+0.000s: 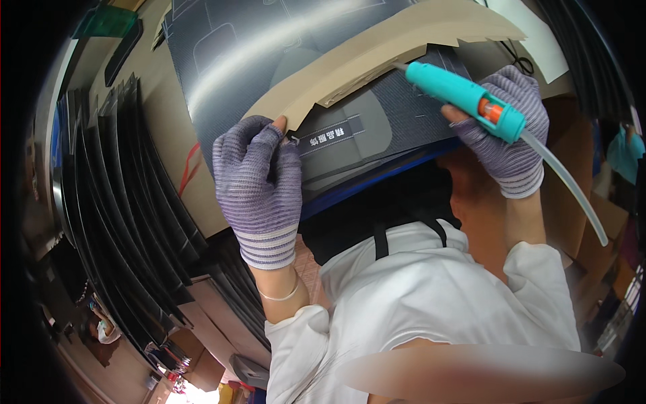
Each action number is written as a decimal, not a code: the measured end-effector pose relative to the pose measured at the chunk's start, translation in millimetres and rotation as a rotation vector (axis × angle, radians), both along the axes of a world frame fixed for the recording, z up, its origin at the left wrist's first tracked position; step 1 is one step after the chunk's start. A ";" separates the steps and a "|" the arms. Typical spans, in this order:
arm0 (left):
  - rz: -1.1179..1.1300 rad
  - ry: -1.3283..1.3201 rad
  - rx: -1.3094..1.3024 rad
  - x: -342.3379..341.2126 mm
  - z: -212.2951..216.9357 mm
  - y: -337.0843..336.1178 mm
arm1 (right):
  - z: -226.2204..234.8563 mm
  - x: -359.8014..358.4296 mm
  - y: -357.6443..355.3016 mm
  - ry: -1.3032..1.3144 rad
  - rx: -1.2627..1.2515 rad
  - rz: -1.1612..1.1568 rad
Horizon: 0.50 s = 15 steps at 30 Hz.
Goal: Applying hot glue to paper templates to assemble packaging components.
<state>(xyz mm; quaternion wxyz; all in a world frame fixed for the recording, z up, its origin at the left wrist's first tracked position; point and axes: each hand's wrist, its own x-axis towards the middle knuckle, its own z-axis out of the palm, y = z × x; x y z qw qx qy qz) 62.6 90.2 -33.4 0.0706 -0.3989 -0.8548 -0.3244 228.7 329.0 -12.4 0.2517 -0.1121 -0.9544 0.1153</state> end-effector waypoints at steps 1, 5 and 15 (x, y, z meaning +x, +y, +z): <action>-0.002 -0.002 0.001 0.3 0.2 -0.5 | -6.1 8.6 5.9 -0.012 -0.073 -0.042; 0.009 -0.001 0.014 1.3 0.1 -1.0 | -3.3 16.1 12.0 0.025 -0.204 -0.144; 0.016 -0.003 0.006 2.4 1.6 1.1 | -8.6 12.8 11.7 0.028 -0.113 -0.065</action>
